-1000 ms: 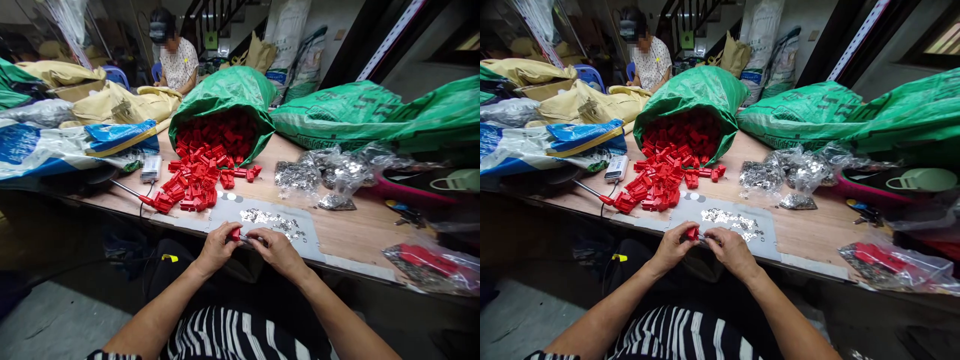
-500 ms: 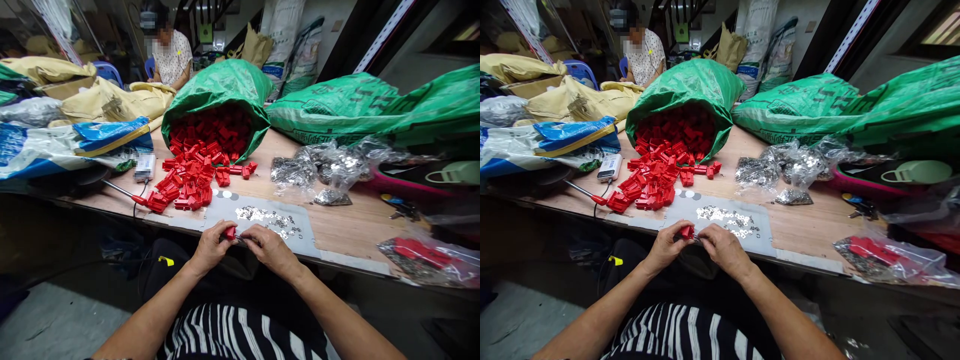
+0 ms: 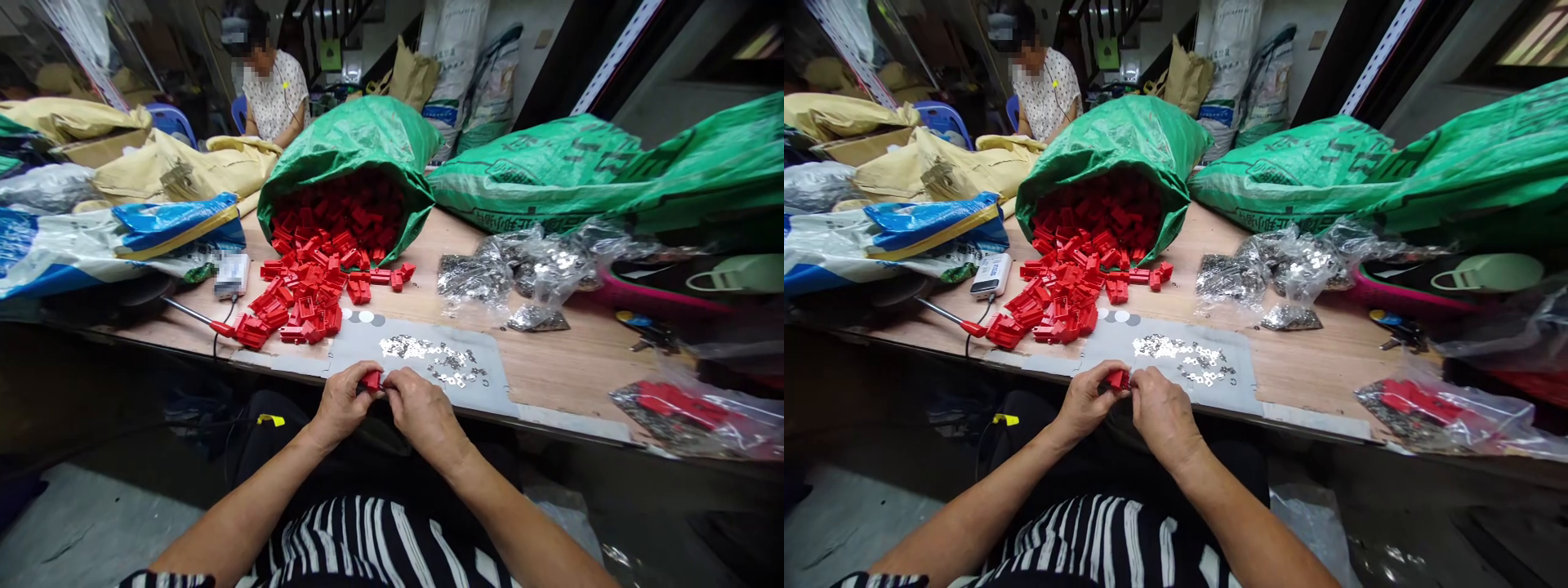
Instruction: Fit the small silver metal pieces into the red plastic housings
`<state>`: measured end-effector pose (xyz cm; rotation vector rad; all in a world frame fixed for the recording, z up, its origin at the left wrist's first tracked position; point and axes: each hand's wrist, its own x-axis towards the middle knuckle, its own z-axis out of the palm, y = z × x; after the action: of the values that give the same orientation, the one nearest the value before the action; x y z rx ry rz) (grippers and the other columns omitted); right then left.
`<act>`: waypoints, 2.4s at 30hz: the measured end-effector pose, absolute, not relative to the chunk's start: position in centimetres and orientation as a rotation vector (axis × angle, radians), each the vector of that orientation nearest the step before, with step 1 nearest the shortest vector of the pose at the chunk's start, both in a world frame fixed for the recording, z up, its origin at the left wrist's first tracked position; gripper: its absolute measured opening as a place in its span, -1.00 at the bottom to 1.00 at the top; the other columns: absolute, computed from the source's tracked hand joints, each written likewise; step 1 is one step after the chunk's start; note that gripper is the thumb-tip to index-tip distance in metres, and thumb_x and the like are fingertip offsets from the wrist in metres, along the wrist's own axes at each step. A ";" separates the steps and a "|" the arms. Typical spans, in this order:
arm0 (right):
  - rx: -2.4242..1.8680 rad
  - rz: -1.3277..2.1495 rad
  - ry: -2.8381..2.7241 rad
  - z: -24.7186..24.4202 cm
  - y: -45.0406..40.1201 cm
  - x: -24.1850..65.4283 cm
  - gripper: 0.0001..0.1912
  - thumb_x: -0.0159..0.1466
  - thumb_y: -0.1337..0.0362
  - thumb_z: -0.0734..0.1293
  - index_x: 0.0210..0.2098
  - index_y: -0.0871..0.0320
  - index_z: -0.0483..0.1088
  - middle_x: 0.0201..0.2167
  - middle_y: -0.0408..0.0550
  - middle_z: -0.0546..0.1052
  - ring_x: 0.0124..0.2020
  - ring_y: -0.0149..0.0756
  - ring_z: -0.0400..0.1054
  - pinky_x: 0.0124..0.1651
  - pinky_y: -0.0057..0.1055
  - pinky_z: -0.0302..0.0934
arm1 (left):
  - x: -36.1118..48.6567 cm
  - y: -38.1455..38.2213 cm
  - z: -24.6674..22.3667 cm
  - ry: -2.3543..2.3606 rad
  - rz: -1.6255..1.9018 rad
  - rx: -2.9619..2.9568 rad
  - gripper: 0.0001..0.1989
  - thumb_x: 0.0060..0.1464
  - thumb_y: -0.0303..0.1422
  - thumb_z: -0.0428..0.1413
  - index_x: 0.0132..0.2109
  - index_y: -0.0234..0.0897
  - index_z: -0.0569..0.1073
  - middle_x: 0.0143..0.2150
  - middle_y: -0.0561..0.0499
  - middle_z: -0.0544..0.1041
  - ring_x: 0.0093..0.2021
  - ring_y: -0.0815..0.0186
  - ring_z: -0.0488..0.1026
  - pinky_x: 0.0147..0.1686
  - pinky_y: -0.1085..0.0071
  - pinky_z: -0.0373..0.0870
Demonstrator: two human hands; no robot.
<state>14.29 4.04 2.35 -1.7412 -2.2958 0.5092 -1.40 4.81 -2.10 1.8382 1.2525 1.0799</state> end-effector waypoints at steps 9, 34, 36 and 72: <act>-1.315 0.736 -2.140 1.0 4.0 16.8 -0.79 0.34 0.31 0.15 -0.10 0.08 0.37 -0.19 -0.03 0.46 -0.17 -0.27 0.37 -0.09 -0.34 0.22 | -1.1 3.4 -0.9 1.279 1.210 1.573 -0.75 -0.08 -0.49 0.22 -0.19 -0.21 0.44 -0.25 0.03 0.52 -0.26 0.31 0.42 -0.17 0.42 0.30; -1.124 0.899 -2.094 2.4 1.7 16.9 -0.65 0.37 0.22 0.16 0.12 0.04 0.31 -0.05 -0.03 0.53 -0.07 -0.23 0.44 -0.02 -0.36 0.27 | 0.4 1.2 1.9 0.645 1.089 0.069 -0.81 0.20 -0.43 0.03 -0.32 -0.43 0.48 -0.35 -0.11 0.58 -0.31 0.29 0.56 -0.04 0.28 0.44; -1.129 0.895 -2.037 2.1 1.8 16.8 -0.68 0.38 0.20 0.15 0.06 0.05 0.37 -0.11 -0.03 0.55 -0.10 -0.23 0.45 -0.04 -0.37 0.28 | 0.5 1.0 1.7 0.642 1.099 0.076 -0.82 0.19 -0.43 0.05 -0.33 -0.43 0.48 -0.35 -0.09 0.58 -0.32 0.31 0.56 0.01 0.25 0.42; -1.012 0.756 -2.399 1.5 11.6 5.2 -0.59 0.25 0.33 0.33 0.09 0.04 0.35 0.22 0.07 0.19 0.19 -0.14 0.19 0.22 -0.19 0.10 | -0.3 0.1 -5.5 0.996 0.927 -0.106 -0.87 0.04 -0.45 0.12 -0.23 -0.41 0.37 -0.22 -0.28 0.57 -0.30 0.13 0.59 -0.27 0.29 0.44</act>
<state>5.19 11.57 1.52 -1.0123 -2.3989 0.7560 -0.33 0.05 -5.53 -0.1058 0.9960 0.9274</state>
